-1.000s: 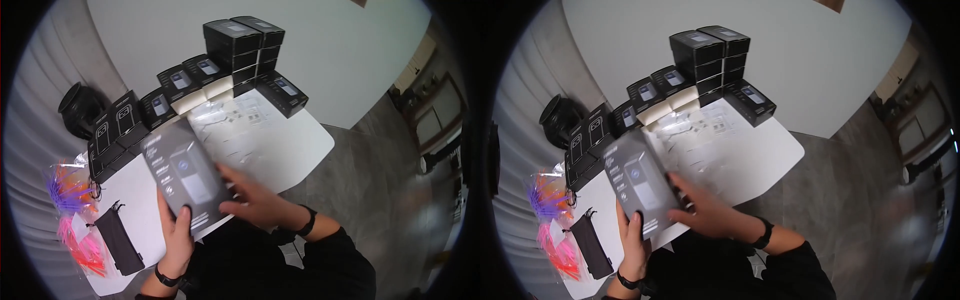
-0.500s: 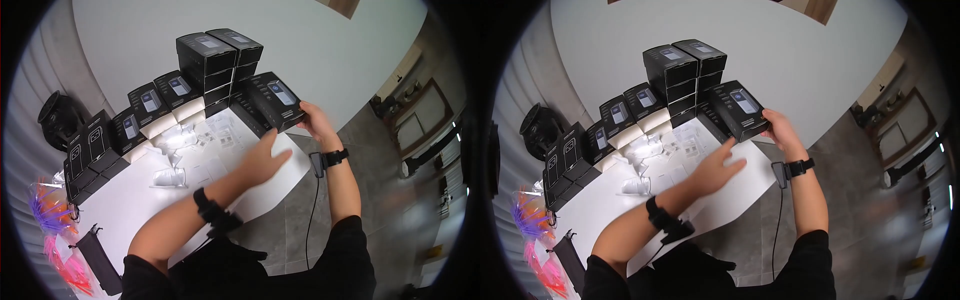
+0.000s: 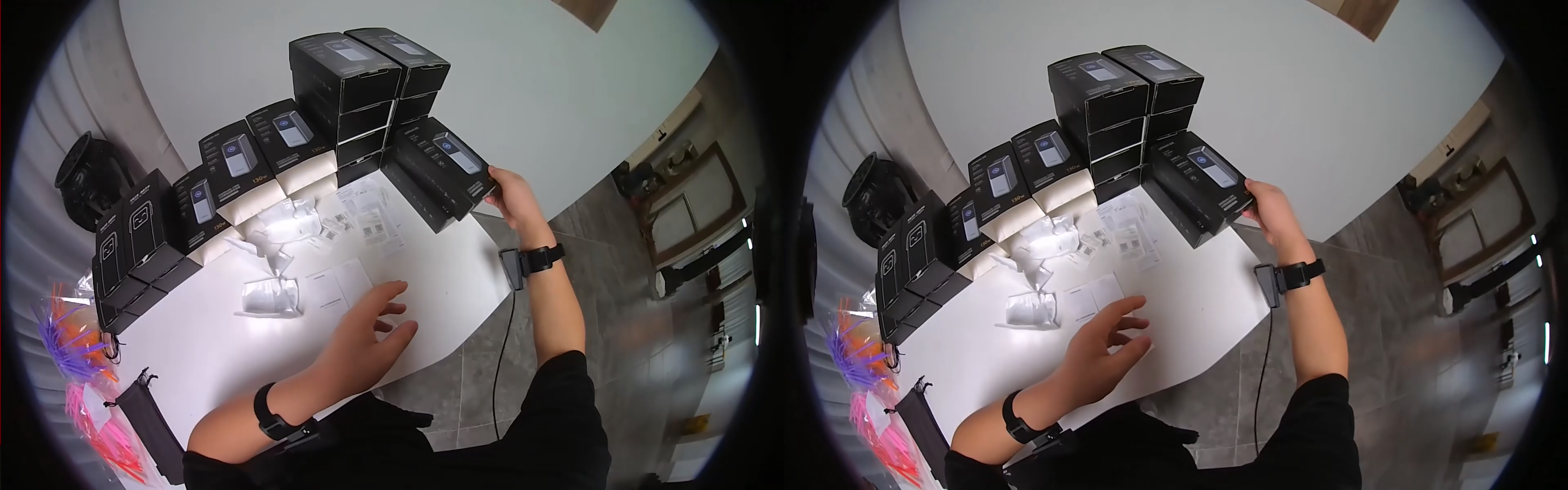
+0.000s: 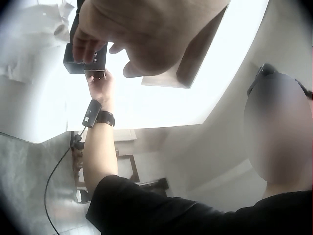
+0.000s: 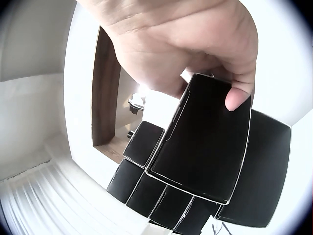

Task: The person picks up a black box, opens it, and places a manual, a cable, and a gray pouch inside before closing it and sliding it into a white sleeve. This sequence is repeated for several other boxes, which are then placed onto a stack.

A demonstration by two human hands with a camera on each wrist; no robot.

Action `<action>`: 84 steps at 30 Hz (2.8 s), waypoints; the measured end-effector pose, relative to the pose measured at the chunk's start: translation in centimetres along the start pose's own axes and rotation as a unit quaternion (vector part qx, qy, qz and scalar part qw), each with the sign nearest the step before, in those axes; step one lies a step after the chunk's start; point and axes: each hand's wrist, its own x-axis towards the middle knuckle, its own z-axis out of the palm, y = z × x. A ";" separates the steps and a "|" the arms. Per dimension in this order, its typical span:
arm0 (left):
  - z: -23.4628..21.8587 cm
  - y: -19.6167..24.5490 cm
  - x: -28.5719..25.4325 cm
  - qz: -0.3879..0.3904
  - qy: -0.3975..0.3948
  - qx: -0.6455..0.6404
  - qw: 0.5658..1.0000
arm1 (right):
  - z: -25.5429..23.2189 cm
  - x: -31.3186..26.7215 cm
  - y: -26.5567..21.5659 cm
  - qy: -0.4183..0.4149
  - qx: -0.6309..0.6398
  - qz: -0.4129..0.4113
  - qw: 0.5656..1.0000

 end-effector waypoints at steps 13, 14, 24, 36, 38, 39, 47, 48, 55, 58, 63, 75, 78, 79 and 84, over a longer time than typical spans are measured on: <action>-1.9 -0.8 -4.4 0.022 0.034 -0.032 0.999 | -0.2 -0.5 0.6 0.182 -0.148 -0.155 0.960; -2.6 -0.4 -5.3 0.029 0.042 -0.043 0.998 | 0.1 -1.6 -0.4 0.201 -0.171 -0.206 0.942; -8.9 -1.9 -15.0 -0.024 0.182 -0.232 0.955 | 17.6 -21.3 -5.6 -0.319 -0.036 -0.118 0.940; -27.5 -2.5 -21.8 0.115 0.570 -0.176 0.794 | 42.3 -23.9 -9.6 -0.474 0.032 -0.128 0.871; -30.1 -4.6 -20.6 0.096 0.592 -0.121 0.791 | 46.7 -23.4 -7.7 -0.432 0.032 -0.138 0.891; -31.0 -6.2 -20.0 0.089 0.590 -0.093 0.797 | 48.3 -22.9 -6.6 -0.406 0.001 -0.152 0.901; -32.0 -9.0 -18.4 0.073 0.543 0.022 0.837 | 51.9 -22.6 -2.9 -0.304 -0.033 -0.180 0.935; -32.2 -9.5 -18.3 0.071 0.539 0.028 0.839 | 52.0 -22.7 -2.8 -0.305 -0.029 -0.185 0.934; -32.4 -9.9 -18.2 0.054 0.535 0.028 0.843 | 52.6 -23.6 -3.2 -0.318 0.029 -0.133 0.938; -31.5 -8.7 -19.1 0.010 0.540 0.019 0.841 | 52.2 -24.3 -3.6 -0.343 0.056 -0.089 0.933; -29.5 -9.3 -21.8 -0.012 0.555 0.112 0.824 | 51.5 -24.3 -1.7 -0.336 -0.052 -0.150 0.928; -24.7 -5.1 -25.7 -0.061 0.531 0.119 0.837 | 48.5 -29.0 -2.8 -0.365 -0.122 -0.205 0.900; -20.0 -7.5 -28.5 0.050 0.521 0.126 0.843 | 44.5 -32.2 -0.1 -0.362 -0.076 -0.313 0.875; -18.1 -7.3 -29.4 0.032 0.508 0.120 0.852 | 43.1 -33.2 0.7 -0.362 -0.077 -0.315 0.874; -10.6 -7.7 -31.7 -0.009 0.448 0.063 0.892 | 36.5 -37.7 3.6 -0.376 -0.100 -0.236 0.891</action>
